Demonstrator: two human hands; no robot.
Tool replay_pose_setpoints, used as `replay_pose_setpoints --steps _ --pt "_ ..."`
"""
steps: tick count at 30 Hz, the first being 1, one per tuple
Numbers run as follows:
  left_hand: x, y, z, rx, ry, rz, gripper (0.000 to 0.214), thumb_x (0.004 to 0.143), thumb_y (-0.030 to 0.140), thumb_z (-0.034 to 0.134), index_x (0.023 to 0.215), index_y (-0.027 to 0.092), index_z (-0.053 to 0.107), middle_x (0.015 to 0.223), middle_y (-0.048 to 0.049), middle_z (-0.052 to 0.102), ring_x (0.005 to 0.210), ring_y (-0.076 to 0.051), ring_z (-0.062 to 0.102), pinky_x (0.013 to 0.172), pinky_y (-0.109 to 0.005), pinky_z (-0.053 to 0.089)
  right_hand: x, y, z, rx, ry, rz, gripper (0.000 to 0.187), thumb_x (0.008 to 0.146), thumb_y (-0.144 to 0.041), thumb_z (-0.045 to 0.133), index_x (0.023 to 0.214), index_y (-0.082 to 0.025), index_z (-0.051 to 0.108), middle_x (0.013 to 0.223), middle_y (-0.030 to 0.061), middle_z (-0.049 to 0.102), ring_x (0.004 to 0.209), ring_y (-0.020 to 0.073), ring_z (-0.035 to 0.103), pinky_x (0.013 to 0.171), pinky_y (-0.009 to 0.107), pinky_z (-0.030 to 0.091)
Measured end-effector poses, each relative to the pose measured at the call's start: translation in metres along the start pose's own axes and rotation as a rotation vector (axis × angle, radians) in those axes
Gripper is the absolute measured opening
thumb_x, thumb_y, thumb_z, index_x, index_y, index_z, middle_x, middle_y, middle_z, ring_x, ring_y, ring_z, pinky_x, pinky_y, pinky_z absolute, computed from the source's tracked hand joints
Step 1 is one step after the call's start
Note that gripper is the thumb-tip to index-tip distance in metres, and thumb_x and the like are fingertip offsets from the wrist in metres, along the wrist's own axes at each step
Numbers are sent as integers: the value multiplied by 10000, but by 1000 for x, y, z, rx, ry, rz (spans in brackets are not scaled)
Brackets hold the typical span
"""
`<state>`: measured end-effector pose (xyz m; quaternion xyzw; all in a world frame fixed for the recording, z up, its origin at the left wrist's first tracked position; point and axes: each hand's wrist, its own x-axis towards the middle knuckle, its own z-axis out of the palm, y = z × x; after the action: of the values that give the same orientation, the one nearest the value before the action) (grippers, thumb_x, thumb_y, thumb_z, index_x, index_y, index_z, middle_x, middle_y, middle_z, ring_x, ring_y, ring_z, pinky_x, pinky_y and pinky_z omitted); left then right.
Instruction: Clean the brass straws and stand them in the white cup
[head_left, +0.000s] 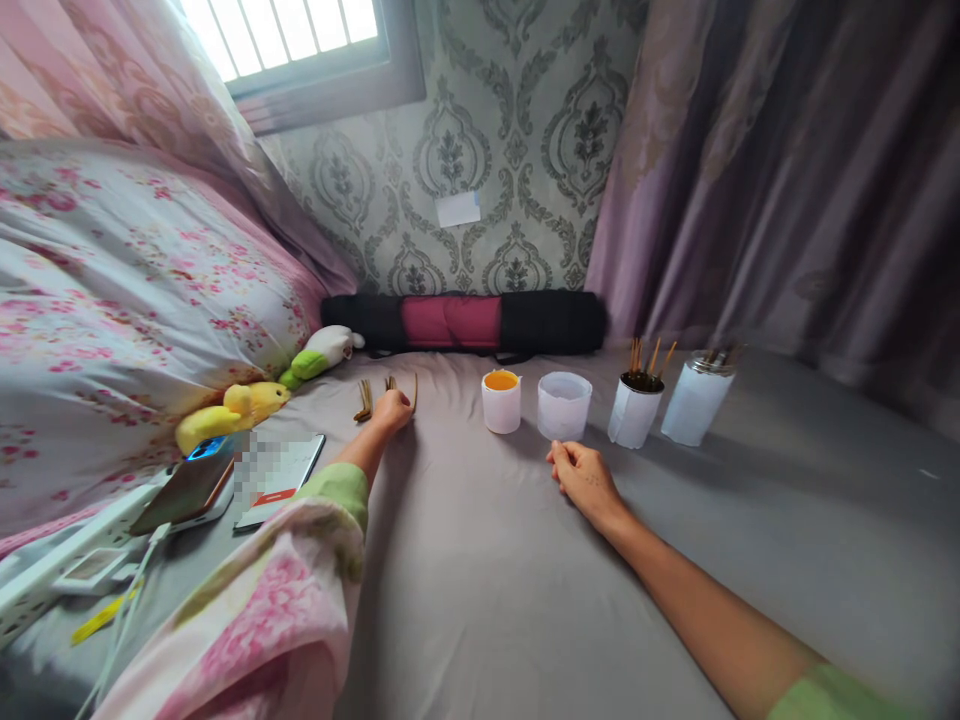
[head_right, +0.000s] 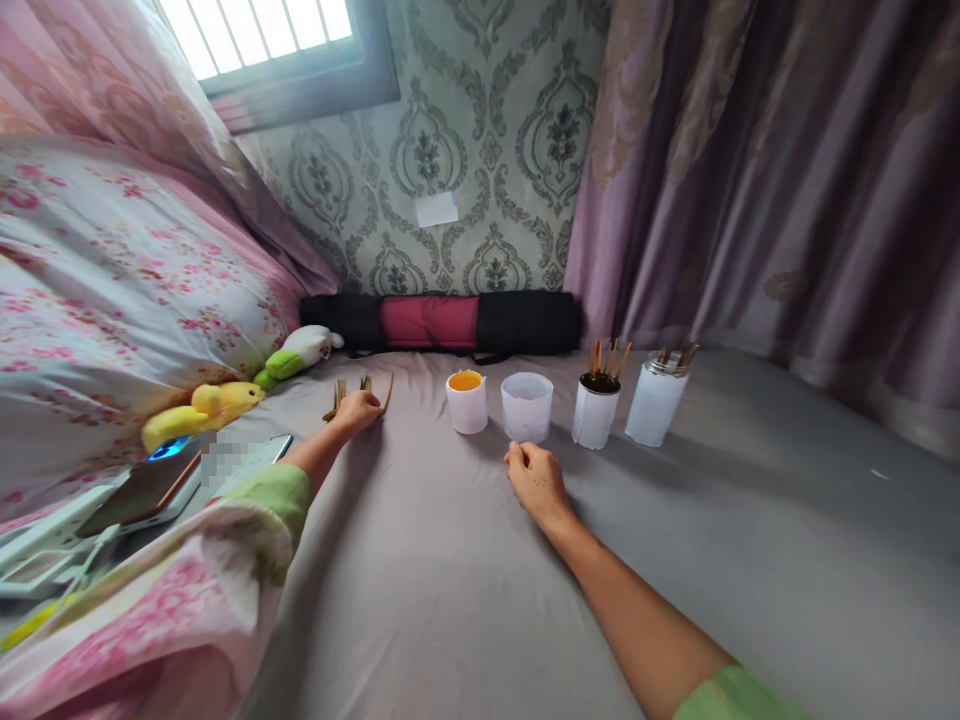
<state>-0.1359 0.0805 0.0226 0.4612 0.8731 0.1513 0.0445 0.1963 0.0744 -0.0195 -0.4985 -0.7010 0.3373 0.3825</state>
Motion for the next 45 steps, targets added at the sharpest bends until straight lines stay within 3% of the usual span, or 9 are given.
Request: replay_pose_setpoints --steps 15,21,29,45 --pt "0 4 8 13 -7 18 213 687 130 536 845 102 677 906 -154 668 920 -253 597 750 -260 436 1 1 1 -20 -4 4 397 821 -437 354 679 -158 598 515 14 554 433 110 486 448 217 338" --pt "3 3 11 33 -9 -18 210 686 136 525 824 157 682 893 -131 675 900 -236 611 735 -258 449 1 2 2 -23 -3 1 388 821 -436 357 686 -162 597 519 13 557 434 109 489 449 217 339" --pt "5 2 13 37 -5 -8 273 676 112 501 880 103 683 910 -166 665 926 -245 604 760 -249 438 1 1 1 -27 -2 1 396 820 -437 356 685 -157 601 522 19 561 440 112 495 451 217 343" --pt "5 1 13 23 8 -34 253 686 136 499 863 144 680 930 -128 673 934 -228 607 769 -245 433 2 1 3 -42 3 2 406 817 -448 353 684 -157 603 509 16 561 439 116 498 454 219 343"
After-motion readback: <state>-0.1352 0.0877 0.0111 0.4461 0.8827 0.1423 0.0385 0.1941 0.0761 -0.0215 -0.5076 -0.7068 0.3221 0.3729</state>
